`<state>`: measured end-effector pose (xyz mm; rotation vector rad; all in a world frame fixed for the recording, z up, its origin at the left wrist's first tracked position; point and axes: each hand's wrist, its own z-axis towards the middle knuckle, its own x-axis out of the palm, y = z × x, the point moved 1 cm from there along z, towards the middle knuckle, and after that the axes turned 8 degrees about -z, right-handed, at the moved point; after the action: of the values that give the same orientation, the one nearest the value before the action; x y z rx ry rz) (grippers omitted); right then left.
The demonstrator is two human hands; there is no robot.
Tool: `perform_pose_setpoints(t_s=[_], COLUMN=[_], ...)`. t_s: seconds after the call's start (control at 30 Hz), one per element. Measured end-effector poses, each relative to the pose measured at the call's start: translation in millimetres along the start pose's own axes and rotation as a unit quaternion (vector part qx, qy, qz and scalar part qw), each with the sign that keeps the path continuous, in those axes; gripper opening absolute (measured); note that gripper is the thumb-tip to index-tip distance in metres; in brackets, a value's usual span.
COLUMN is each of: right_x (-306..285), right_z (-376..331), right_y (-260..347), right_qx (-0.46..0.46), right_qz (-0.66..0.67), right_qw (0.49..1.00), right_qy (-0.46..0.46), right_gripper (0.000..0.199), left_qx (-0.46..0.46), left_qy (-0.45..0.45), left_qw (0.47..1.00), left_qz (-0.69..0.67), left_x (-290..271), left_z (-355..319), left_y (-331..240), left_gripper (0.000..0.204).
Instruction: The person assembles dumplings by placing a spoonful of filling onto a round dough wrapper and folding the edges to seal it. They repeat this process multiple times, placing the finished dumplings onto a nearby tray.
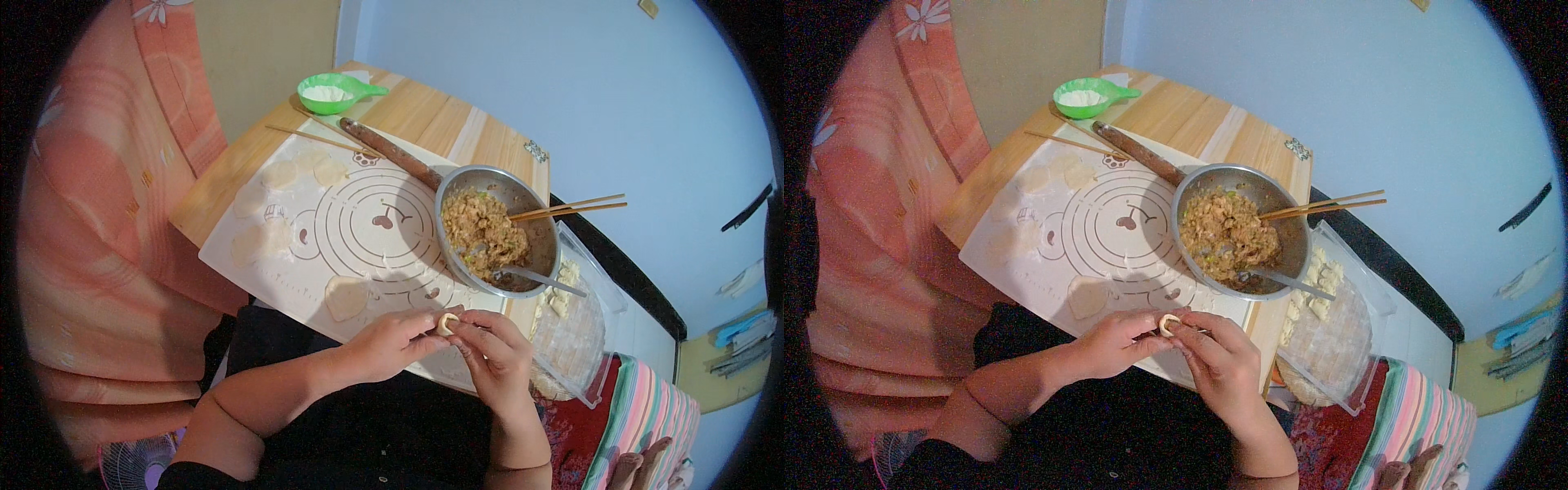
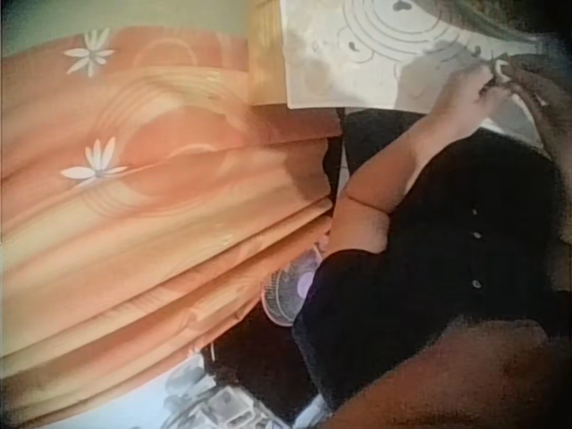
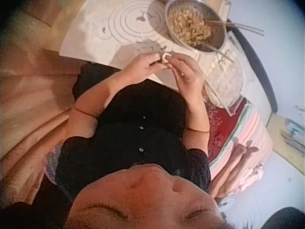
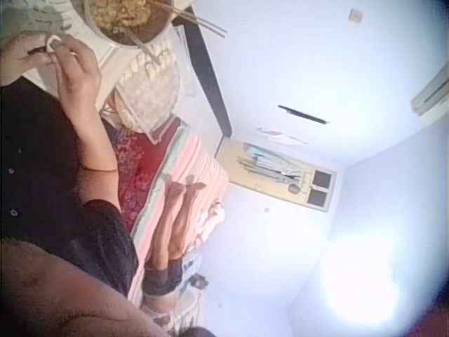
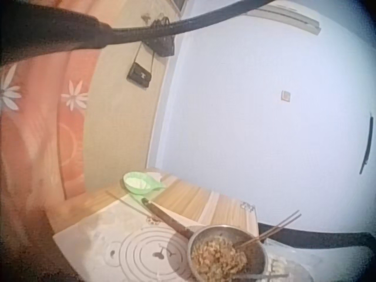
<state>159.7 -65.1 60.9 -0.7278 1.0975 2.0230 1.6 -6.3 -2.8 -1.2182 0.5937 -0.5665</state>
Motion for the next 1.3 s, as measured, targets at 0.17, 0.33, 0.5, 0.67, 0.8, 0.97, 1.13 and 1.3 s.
perform_pose_setpoints(t_s=[0.17, 0.33, 0.5, 0.67, 0.8, 0.97, 1.13, 1.3], right_x=[-4, -6, -5, -2, 0, 2, 0, 6], right_z=[0, 0, -2, -6, -5, -7, -5, -3], right_y=[-1, 1, 0, -1, 0, -1, 7, -8], right_qx=[-0.014, -0.004, 0.006, 0.052, 0.069, 0.067, 0.112, 0.119], right_qz=[-0.002, 0.019, 0.030, 0.030, 0.034, 0.008, -0.073, 0.035], right_qw=[0.999, 1.000, 0.999, 0.998, 0.996, 0.997, 0.991, 0.992], right_qy=[0.031, 0.003, -0.020, -0.033, -0.046, -0.032, -0.019, -0.005], right_gripper=[0.028, 0.029, 0.024, 0.018, 0.019, 0.027, 0.043, 0.051], left_qx=[0.036, -0.050, -0.056, -0.086, -0.071, -0.055, -0.107, -0.076], left_qy=[-0.003, 0.045, 0.054, 0.063, 0.065, 0.039, 0.032, 0.022], left_qw=[0.999, 0.996, 0.989, 0.980, 0.980, 0.986, 0.986, 0.991], left_qz=[0.014, -0.063, -0.128, -0.169, -0.172, -0.155, -0.127, -0.111], left_x=[0, -1, 2, 3, 2, 6, 1, 3], left_z=[1, 2, 2, 2, 4, 2, 4, 4], left_y=[-3, -4, -5, -1, -8, 4, 8, 0], left_gripper=[0.035, 0.039, 0.038, 0.034, 0.036, 0.037, 0.037, 0.038])
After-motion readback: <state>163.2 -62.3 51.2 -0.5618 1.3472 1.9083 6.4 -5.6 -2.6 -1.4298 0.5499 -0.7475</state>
